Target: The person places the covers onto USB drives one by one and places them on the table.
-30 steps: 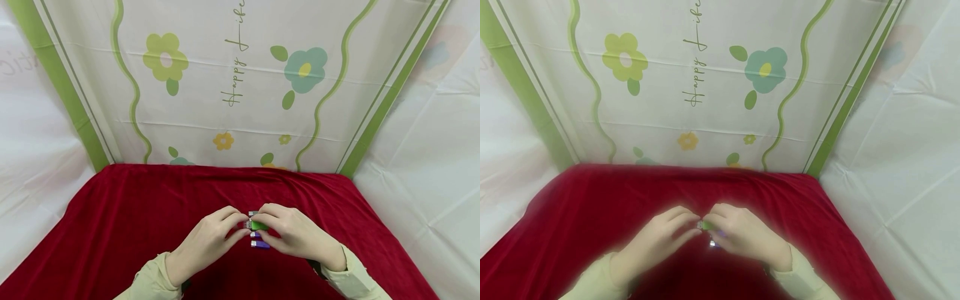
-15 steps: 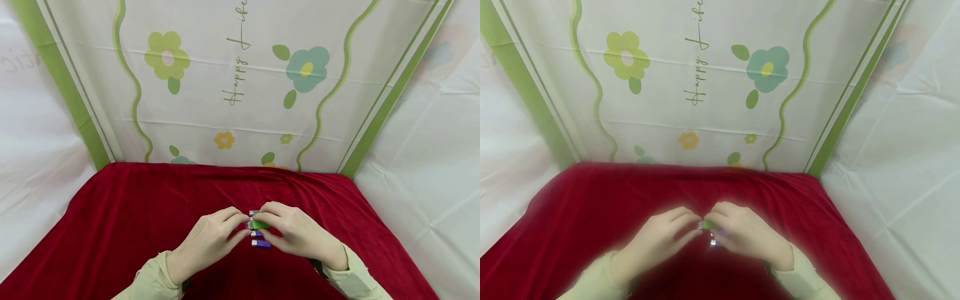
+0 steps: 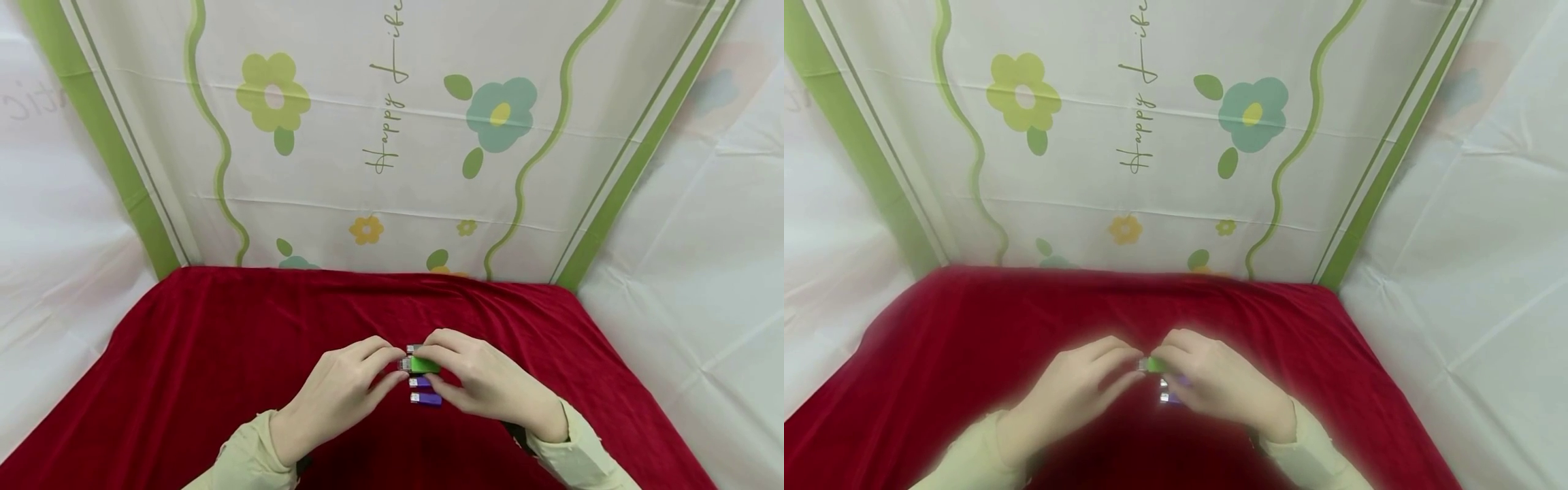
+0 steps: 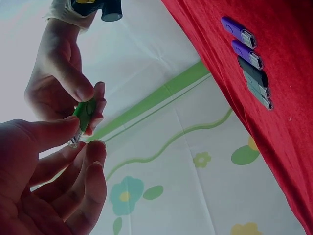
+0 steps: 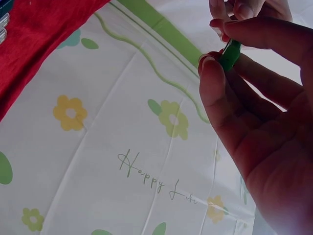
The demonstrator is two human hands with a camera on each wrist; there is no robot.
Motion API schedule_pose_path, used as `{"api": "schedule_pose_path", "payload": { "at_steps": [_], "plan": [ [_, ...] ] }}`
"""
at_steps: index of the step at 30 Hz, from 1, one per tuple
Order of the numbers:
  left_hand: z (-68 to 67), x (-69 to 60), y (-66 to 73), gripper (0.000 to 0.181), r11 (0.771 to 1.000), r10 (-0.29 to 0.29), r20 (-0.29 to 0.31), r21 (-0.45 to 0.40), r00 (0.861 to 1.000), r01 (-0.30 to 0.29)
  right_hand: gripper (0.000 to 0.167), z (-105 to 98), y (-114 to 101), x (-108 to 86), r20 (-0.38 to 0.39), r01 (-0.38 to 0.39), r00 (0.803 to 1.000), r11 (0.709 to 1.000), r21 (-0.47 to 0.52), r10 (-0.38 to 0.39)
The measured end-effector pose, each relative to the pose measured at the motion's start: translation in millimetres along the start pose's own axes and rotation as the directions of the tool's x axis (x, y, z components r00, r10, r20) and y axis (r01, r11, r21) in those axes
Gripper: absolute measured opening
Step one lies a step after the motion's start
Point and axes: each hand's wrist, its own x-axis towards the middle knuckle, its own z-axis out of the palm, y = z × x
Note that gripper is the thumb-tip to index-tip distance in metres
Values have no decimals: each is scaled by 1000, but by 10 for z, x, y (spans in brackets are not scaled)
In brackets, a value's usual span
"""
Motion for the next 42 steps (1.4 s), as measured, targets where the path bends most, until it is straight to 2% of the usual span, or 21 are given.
{"api": "schedule_pose_path", "payload": {
  "at_steps": [19, 36, 40, 42],
  "plan": [
    [-15, -1, -13, 26, 1000, -4, -20, 7, 1000, 4, 24, -13, 16, -4, -63, 2, 998, 999, -40, -4],
    [-19, -4, -11, 23, 1000, -6, -10, -14, 1000, 6, 24, -5, 8, -4, -48, 36, 998, 999, -39, -38],
    [-21, -5, -9, 23, 1000, -1, -8, -14, 1000, 0, 14, 1, 7, -3, -48, 41, 998, 998, -46, -43],
    [-21, -4, -8, 23, 1000, 1, -8, -13, 1000, -1, 16, 6, 6, -1, -50, 45, 998, 998, -51, -48]
  ]
}}
